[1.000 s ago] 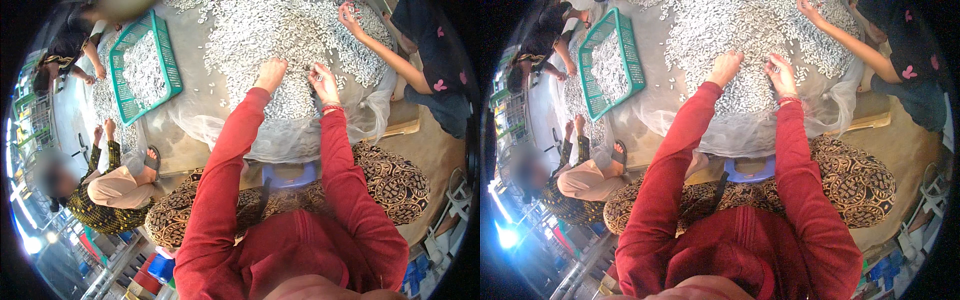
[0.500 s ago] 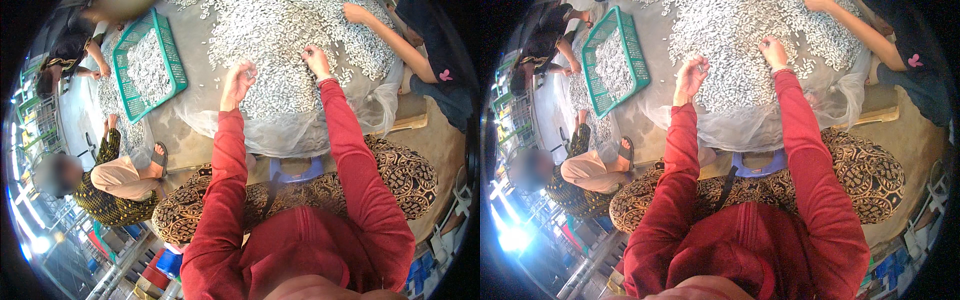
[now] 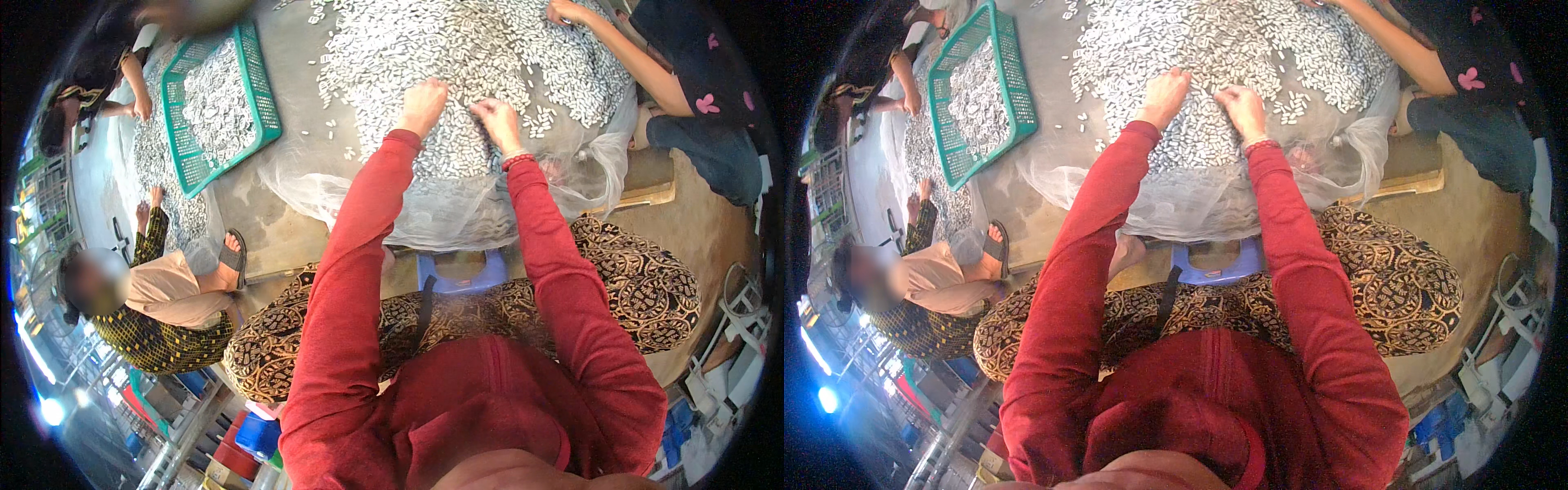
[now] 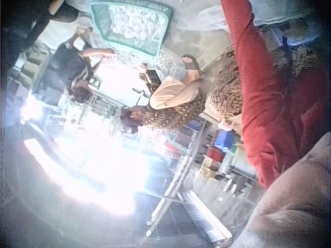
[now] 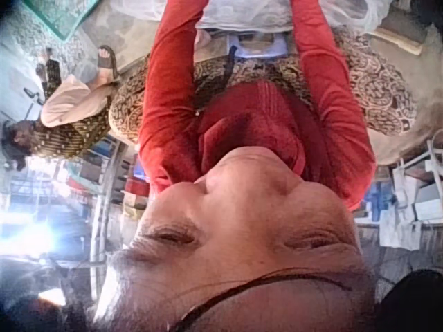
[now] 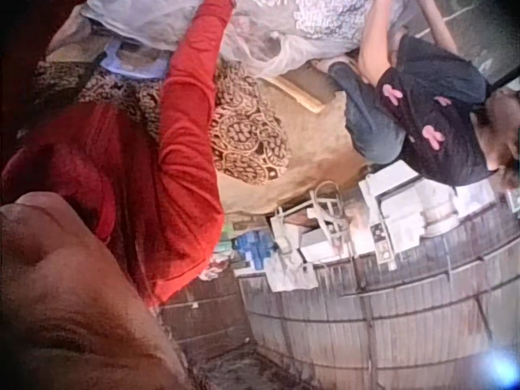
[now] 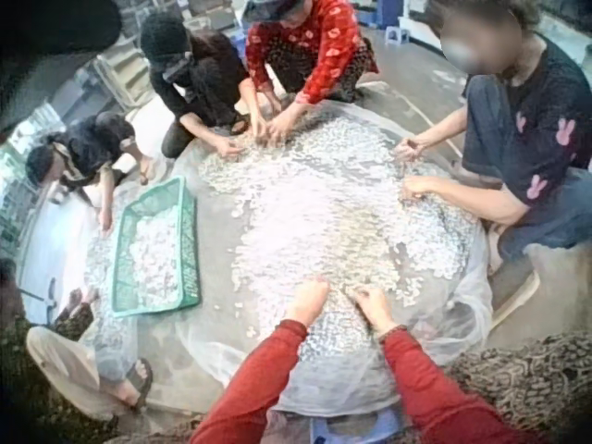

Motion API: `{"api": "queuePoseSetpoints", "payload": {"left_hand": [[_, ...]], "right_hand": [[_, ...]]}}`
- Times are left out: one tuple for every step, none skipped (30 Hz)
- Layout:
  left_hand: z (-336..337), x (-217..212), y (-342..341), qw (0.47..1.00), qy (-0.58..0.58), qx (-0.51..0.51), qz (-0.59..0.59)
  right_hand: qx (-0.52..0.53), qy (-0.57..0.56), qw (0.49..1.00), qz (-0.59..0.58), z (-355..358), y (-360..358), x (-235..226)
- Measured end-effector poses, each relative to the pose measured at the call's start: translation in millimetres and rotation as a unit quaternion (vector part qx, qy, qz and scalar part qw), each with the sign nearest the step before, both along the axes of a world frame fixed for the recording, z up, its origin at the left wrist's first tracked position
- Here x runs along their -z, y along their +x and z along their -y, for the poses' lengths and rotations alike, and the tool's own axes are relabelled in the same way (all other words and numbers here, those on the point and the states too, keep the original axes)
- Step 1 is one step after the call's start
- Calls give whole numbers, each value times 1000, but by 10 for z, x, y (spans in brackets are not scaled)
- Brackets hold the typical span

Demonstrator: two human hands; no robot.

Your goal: The person sits on a low stool and sorts small white components from a large pile on a plastic sheet, picking them up by hand and placing them into a green basket. Other workers are also sorting the same components nearby.

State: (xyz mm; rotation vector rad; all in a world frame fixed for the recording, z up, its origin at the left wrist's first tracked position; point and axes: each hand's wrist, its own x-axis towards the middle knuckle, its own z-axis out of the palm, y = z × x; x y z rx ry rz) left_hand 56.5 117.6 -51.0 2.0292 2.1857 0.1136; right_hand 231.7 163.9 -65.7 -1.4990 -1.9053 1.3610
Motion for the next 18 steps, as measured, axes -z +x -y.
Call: {"api": "queuePoseSetpoints", "payload": {"left_hand": [[11, 15, -20, 1000, 3, -4, 2], [24, 2, -45, 998, 36, -23, 42], [53, -32, -81, 992, 69, -48, 94], [94, -88, -115, 983, 79, -76, 147], [143, -152, -144, 970, 89, -104, 199], [189, -225, -161, 948, 89, -155, 262], [259, -296, -178, 917, 64, -201, 338], [350, -361, -191, 877, 36, -245, 411], [417, -414, -199, 832, 23, -283, 477], [473, -447, -198, 772, -39, -323, 546], [524, -468, -194, 767, -61, -320, 553], [566, -479, -191, 765, -76, -318, 555], [599, -487, -198, 762, -99, -320, 555], [619, -493, -204, 723, -100, -326, 600], [626, -500, -217, 686, -72, -319, 650], [630, -518, -230, 646, -51, -316, 693], [633, -542, -250, 603, -38, -331, 725], [642, -587, -281, 591, -29, -341, 731]], "right_hand": [[41, -33, 998, -47, -45, 38, -10], [95, -55, 988, -111, -85, 69, -22], [114, -209, 956, -173, -154, 156, -52], [119, -293, 909, -272, -217, 205, -77], [111, -376, 841, -373, -276, 251, -104], [108, -389, 811, -423, -308, 260, -130], [104, -400, 778, -472, -335, 260, -160], [100, -411, 743, -519, -349, 246, -195], [103, -415, 721, -545, -349, 220, -234], [105, -419, 700, -568, -340, 184, -276], [105, -424, 680, -589, -330, 142, -325], [114, -410, 706, -566, -312, 118, -376], [88, -400, 736, -539, -296, 76, -432], [72, -388, 767, -506, -285, 40, -480], [39, -365, 795, -483, -278, 6, -527], [17, -365, 803, -471, -270, -29, -565], [14, -365, 813, -453, -268, -77, -589], [5, -363, 824, -435, -268, -146, -603]]}}
